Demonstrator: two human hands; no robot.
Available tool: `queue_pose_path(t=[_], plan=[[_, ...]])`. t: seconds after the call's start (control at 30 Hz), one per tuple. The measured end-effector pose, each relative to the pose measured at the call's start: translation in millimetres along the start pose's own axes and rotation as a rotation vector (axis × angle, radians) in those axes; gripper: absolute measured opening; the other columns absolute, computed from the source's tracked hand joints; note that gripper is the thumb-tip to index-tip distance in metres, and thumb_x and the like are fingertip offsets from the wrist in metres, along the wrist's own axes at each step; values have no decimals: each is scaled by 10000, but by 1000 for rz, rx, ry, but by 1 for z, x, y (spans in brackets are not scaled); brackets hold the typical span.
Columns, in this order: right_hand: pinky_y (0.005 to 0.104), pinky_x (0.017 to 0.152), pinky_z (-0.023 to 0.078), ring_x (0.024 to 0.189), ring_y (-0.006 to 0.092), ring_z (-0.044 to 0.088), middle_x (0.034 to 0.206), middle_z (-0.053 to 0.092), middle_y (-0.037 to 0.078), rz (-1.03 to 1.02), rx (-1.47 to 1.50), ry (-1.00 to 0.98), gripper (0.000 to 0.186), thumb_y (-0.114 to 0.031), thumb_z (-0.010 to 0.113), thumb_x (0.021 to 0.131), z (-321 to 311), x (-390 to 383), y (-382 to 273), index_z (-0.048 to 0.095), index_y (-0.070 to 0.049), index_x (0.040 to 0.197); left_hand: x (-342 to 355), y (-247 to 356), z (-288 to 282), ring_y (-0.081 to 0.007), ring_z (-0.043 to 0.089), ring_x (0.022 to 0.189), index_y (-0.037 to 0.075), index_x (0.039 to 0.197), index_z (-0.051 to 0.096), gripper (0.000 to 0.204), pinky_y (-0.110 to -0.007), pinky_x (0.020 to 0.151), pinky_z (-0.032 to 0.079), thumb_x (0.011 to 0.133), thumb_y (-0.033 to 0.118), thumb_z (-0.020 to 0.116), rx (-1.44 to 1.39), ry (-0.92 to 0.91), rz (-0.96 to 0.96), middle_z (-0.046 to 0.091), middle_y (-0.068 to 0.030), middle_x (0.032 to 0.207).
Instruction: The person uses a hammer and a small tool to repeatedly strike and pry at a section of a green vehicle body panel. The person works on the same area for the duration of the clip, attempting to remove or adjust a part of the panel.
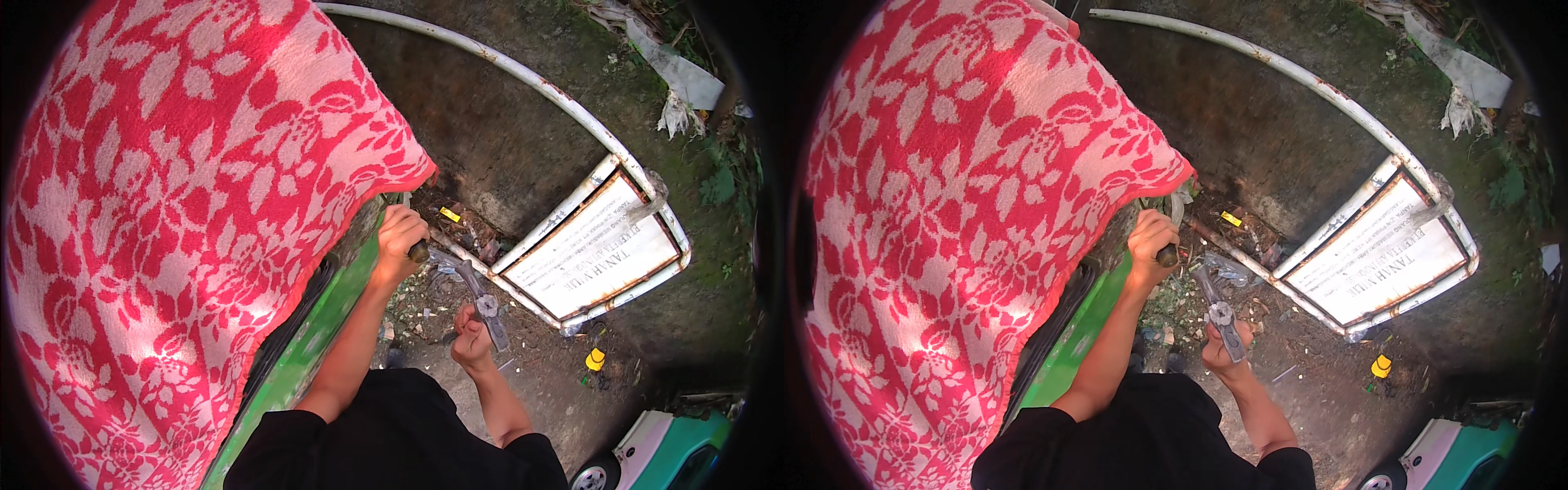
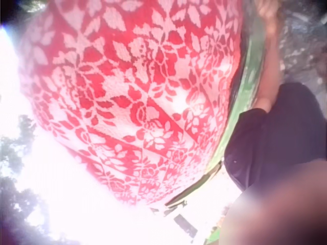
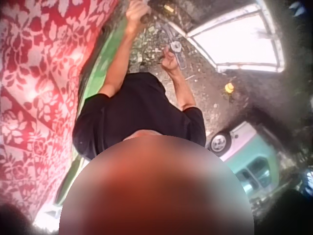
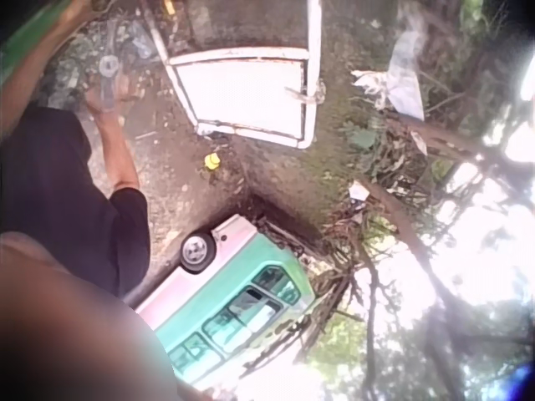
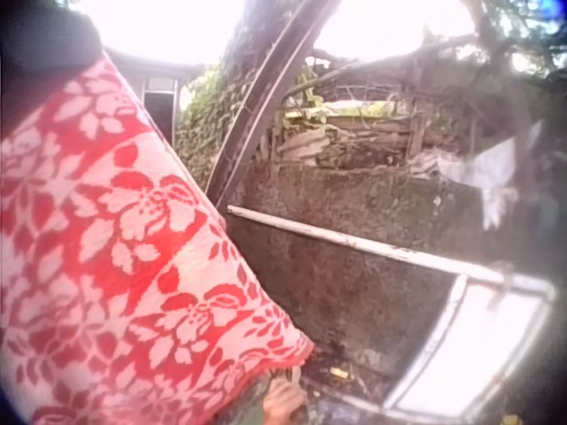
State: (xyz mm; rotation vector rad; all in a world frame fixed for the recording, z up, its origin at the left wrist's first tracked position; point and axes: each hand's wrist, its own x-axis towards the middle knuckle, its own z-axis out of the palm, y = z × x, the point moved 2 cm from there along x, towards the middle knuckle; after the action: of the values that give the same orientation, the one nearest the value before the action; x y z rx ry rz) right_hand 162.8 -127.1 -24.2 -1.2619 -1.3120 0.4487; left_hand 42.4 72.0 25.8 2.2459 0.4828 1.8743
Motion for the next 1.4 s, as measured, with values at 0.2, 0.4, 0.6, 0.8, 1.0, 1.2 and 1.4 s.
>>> queue_pose_path(t=[0.2,0.4,0.6,0.8,1.0,1.2,1.4], plan=[[284,496,358,491,157,452,571,458,44,-262,243,69,460,-379,574,1034,18,7,-32,459,-62,721,-2,2,-6,-271,635,764,41,693,550,241,-407,765,492,524,-51,694,-7,21,-45,610,-66,732],[262,491,351,517,111,431,599,433,38,38,-30,72,481,-414,485,1086,20,4,-17,464,-33,793,-8,4,0,-275,627,785,51,700,561,242,-404,783,482,521,-35,698,-5,-70,-21,612,-55,754],[261,494,355,547,92,420,653,446,18,143,249,124,511,-475,439,1085,15,8,-48,471,-16,863,-7,2,-5,-273,631,774,37,698,558,243,-414,766,492,520,-69,684,-19,-8,-24,621,-57,750],[298,495,424,535,160,536,612,523,45,-6,185,15,501,-437,537,1062,13,-18,-31,528,-9,800,-3,4,-7,-276,629,755,31,678,545,212,-407,749,498,555,-110,645,-23,8,-36,614,-64,736],[367,466,456,484,291,569,606,534,93,-410,-209,-78,247,-188,650,990,28,25,-21,567,33,920,0,3,-8,-278,624,753,27,685,545,188,-390,749,493,574,-84,646,-89,58,-103,602,-79,734],[381,470,440,476,318,541,608,505,113,-286,-258,12,283,73,500,626,14,6,-28,586,102,894,-10,-2,-7,-275,612,726,16,679,531,203,-380,709,490,570,-118,638,-75,80,-124,587,-81,708],[268,550,305,610,111,376,708,404,2,-28,69,19,537,-566,516,1037,10,-18,-10,448,-58,875,-4,4,-13,-273,622,737,16,676,530,236,-377,704,494,553,-163,623,-74,61,-77,596,-75,717]])
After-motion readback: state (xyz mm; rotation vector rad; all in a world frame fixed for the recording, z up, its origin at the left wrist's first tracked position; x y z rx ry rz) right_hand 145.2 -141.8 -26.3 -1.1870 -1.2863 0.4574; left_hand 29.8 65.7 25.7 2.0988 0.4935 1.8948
